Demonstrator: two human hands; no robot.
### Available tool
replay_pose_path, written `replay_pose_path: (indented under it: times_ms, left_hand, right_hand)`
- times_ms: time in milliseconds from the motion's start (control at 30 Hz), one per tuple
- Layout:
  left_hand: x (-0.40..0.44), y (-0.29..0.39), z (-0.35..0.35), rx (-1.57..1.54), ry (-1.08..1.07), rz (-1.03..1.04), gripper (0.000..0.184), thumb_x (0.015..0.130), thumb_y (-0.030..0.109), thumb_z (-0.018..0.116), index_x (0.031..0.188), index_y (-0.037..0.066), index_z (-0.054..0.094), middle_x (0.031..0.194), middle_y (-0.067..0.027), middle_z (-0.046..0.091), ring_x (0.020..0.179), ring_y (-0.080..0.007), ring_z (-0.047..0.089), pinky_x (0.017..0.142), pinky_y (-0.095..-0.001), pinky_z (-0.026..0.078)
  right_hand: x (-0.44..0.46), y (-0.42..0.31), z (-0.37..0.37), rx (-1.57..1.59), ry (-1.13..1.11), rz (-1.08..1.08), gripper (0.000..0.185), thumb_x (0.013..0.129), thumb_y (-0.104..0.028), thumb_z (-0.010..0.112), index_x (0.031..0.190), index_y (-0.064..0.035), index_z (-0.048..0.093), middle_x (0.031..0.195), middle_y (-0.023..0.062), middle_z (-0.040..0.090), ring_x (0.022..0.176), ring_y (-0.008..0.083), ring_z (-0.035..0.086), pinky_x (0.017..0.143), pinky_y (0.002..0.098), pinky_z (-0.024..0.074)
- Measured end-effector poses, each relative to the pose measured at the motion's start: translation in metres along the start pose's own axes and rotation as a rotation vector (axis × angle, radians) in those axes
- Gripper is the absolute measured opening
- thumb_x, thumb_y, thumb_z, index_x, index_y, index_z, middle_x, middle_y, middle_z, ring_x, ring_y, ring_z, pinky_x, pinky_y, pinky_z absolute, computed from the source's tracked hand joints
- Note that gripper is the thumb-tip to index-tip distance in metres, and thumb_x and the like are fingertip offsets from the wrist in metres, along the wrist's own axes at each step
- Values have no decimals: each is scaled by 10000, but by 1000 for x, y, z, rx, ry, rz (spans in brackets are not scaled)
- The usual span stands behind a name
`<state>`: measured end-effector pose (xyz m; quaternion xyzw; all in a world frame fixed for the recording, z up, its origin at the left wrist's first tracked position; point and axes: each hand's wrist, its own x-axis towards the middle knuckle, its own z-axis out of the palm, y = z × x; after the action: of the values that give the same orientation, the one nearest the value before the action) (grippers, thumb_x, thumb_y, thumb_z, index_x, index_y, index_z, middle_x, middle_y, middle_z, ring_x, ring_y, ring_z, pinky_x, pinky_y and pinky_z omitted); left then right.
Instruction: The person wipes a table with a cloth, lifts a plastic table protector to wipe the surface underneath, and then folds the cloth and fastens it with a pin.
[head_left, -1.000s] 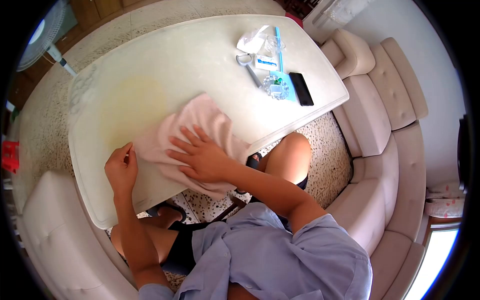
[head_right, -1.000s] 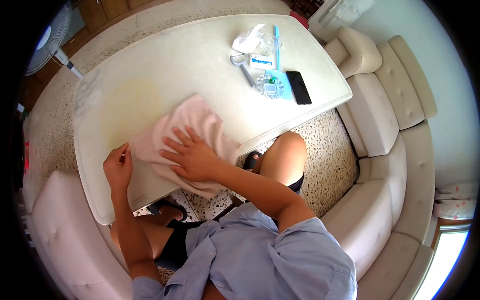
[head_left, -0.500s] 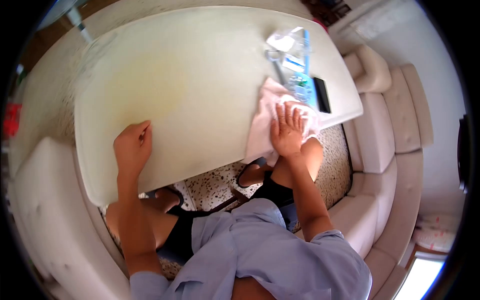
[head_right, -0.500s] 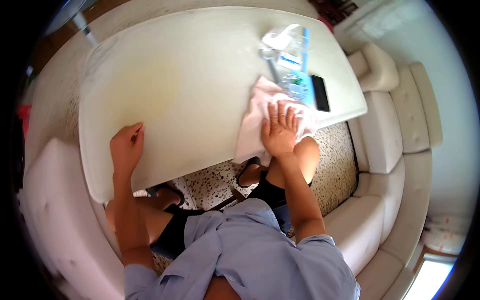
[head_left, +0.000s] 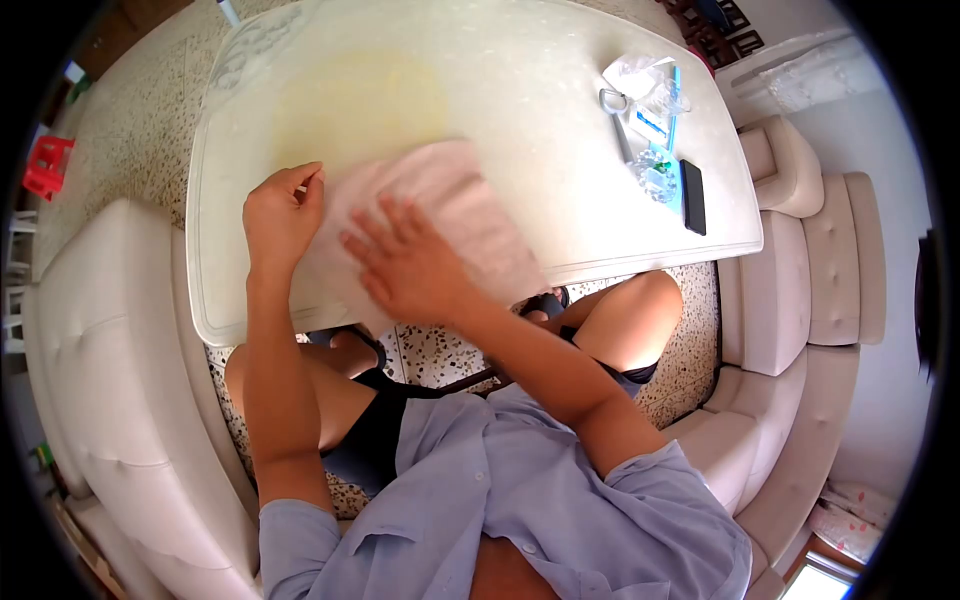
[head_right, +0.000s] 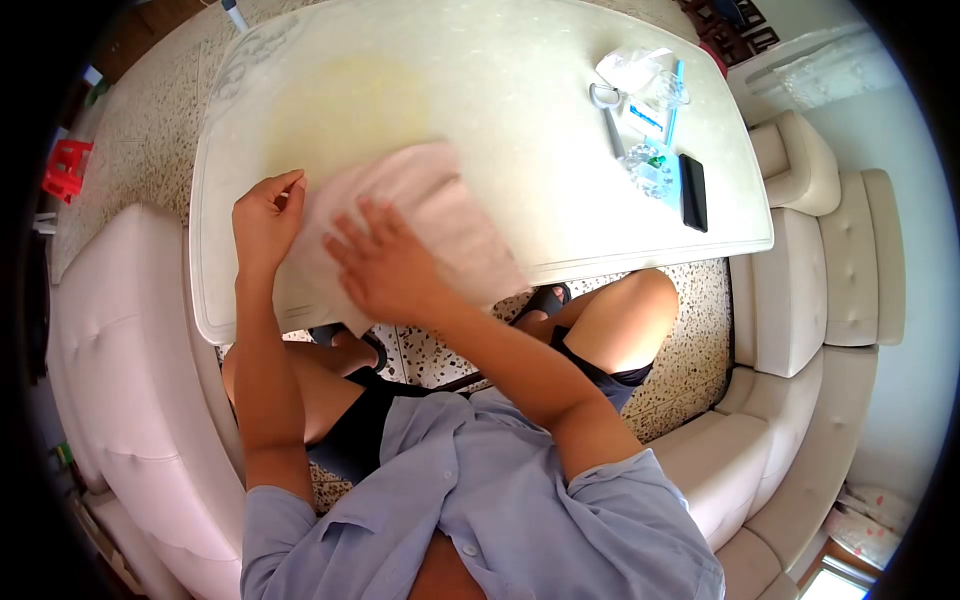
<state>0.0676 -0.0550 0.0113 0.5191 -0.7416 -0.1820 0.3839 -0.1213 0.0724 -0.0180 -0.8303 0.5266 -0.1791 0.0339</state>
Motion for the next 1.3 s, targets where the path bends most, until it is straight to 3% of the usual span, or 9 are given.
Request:
replay_pose_path:
  times_ms: [133,233,367,500,667,833,1033,1200,1300]
  left_hand:
    - [3,0,1,6,-4,-22,174,952,167,788,1087,73,844,933,-116,811,696,-228,748,675,-349,589]
    - [-1,3,-7,10,6,-18,172,950,163,793,1089,77,845,939,-117,814,691,-228,749,672,-339,587]
    - [-2,1,-24,-12,94,-34,162,943,156,801,1076,74,845,940,-116,816,690,-226,754,664,-325,585]
    - [2,-3,-42,-43,172,-67,156,942,156,805,1069,76,852,917,-102,821,671,-193,752,646,-309,581]
    - [4,-9,-57,-53,238,-150,158,938,167,811,1062,82,861,863,-91,819,665,-153,745,643,-294,578]
    - [2,-24,-71,-74,270,-234,222,972,241,831,1145,106,865,788,-35,789,679,-72,699,647,-257,550]
    - [-2,-50,-87,-170,302,-378,237,992,231,825,1157,63,854,840,-35,802,742,-76,726,689,-261,571]
    - [-11,-60,-89,-112,276,-392,238,994,223,822,1158,53,852,827,-32,798,736,-72,725,688,-260,571]
    - [-12,-61,-88,-98,299,-378,229,947,232,820,1117,84,864,801,-87,808,639,-109,705,666,-280,576]
  right_hand:
    - [-35,-19,-9,158,-39,-142,597,1031,-322,639,1600,-167,545,1703,128,457,1611,413,335,1324,603,228]
    - [-77,8,-20,40,-89,-122,611,1017,-296,679,1601,-173,547,1717,115,441,1620,397,331,1328,587,229]
    - [-108,72,-68,-98,-127,107,608,1034,-317,687,1613,-199,546,1740,94,410,1618,416,325,1322,602,225]
    - [-90,121,-56,-245,-80,257,567,1110,-447,540,1640,-247,519,1771,117,354,1617,487,286,1318,644,172]
    - [-1,112,-5,-333,2,329,615,1120,-569,421,1664,-288,480,1779,123,339,1619,549,223,1297,720,89]
    - [98,39,46,-276,28,213,640,1116,-581,371,1670,-276,469,1781,114,339,1635,522,213,1298,726,54]
    - [131,-83,70,-20,27,-90,626,1067,-571,481,1601,-254,559,1731,138,422,1606,519,290,1288,740,108]
    - [81,-89,57,172,102,-294,588,974,-540,698,1496,-274,661,1637,104,533,1543,495,395,1256,728,240]
    - [41,-64,30,85,-22,-294,602,995,-566,669,1528,-288,638,1680,78,494,1581,460,361,1289,684,218]
